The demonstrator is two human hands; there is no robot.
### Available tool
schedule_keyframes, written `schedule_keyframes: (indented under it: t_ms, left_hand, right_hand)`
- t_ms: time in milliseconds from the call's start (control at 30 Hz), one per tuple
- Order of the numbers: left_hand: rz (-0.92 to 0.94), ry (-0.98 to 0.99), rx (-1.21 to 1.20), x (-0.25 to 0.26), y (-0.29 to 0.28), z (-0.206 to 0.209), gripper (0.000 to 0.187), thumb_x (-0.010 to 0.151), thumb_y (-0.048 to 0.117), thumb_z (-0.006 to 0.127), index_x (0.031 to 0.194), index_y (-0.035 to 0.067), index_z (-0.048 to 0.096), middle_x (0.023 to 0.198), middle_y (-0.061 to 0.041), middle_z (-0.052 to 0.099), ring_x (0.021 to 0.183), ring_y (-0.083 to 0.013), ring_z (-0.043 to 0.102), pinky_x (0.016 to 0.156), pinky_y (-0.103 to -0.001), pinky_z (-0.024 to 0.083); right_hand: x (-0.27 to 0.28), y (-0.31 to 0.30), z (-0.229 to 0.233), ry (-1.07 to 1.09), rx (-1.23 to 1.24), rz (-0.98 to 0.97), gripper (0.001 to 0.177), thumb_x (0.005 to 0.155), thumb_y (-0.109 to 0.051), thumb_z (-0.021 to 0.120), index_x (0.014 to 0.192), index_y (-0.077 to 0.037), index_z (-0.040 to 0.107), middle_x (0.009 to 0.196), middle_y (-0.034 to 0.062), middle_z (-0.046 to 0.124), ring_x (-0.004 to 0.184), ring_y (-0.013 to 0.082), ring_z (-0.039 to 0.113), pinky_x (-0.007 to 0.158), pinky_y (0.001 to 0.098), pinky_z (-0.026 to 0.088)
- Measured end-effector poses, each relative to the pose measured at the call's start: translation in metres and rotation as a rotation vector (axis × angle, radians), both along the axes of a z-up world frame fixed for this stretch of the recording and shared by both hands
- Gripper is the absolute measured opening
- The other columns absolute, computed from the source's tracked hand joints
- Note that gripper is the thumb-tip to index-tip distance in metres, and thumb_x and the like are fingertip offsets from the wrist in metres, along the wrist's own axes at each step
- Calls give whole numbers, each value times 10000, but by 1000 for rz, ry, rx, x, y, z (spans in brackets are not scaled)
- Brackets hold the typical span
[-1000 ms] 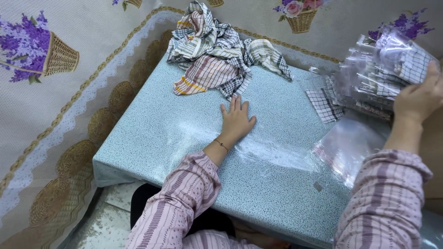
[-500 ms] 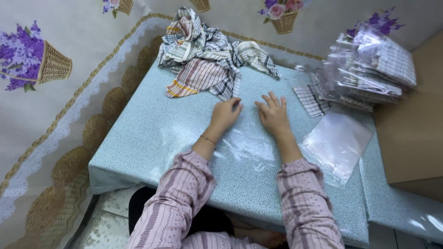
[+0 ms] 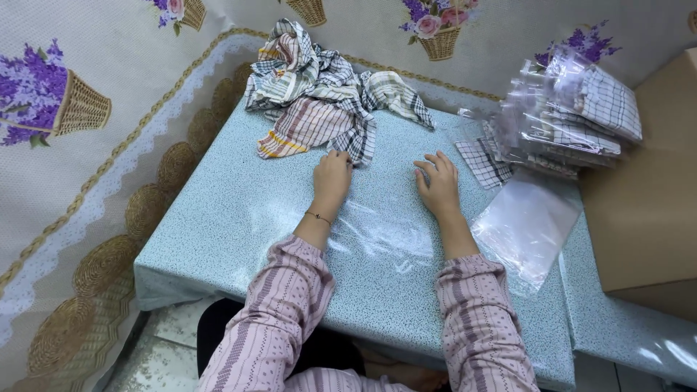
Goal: Folding a checkered cloth precisely and placing it into a clear plastic bag for retail packaging.
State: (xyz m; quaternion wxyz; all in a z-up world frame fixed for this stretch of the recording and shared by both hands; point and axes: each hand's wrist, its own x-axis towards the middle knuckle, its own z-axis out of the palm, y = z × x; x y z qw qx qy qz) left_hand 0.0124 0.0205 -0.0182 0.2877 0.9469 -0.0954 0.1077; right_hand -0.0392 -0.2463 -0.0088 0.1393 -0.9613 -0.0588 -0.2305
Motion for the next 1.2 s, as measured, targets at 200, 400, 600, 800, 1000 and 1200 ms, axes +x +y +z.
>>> schedule_keyframes:
  t_ms: [200, 400, 600, 800, 1000, 1200]
  left_hand:
    - [-28, -123, -177, -14, -11, 13, 121, 975, 194, 635, 1027, 132, 726, 910, -77, 732, 918, -274, 729, 840, -425, 540]
    - [-143, -358, -262, -26, -22, 30, 105, 994, 208, 644, 1085, 200, 695, 942, 2, 761, 927, -175, 731, 916, -367, 495]
    - [-490, -215, -438, -38, -34, 32, 203, 922, 132, 709, 1123, 143, 690, 937, -78, 773, 925, -248, 739, 900, -418, 545]
    - [-231, -203, -286, -33, -4, 56, 447, 988, 332, 635, 1378, 148, 519, 1294, -130, 608, 1229, -303, 575, 1053, -568, 409]
    - [29, 78, -37, -23, 8, 38, 680, 1054, 503, 440, 1612, 146, 282, 1610, -262, 339, 1499, -422, 301, 1154, -731, 110]
    - [102, 164, 37, -11, 1, 35, 726, 1039, 620, 358, 1621, 198, 261, 1656, -249, 236, 1532, -438, 189, 1136, -757, 38]
  right_hand:
    - [-6, 11, 8, -90, 69, 55, 223, 1065, -324, 563, 1178, -208, 716, 1271, 77, 627, 1398, 335, 466, 1142, 564, 363]
    - [2, 42, -8, -85, 447, 153, 378, 1087, -475, 462, 1205, -219, 713, 1084, 41, 672, 1228, 260, 561, 1083, 475, 405]
    - [11, 57, -25, 19, 708, 18, 519, 1086, -510, 459, 1157, -65, 716, 1288, 122, 587, 1395, 329, 377, 1188, 545, 241]
    - [-6, 37, 11, -165, 768, -139, 239, 1088, -278, 522, 1072, -89, 668, 1232, 75, 549, 1350, 293, 366, 1137, 535, 254]
    - [-8, -12, 12, -457, 738, -187, 157, 1079, -197, 587, 1003, -74, 647, 1133, 51, 560, 1208, 265, 485, 1055, 461, 337]
    - [-39, -48, 22, -623, 786, -314, 156, 1095, -283, 560, 1060, -144, 622, 1093, -13, 578, 1087, 175, 536, 938, 374, 353]
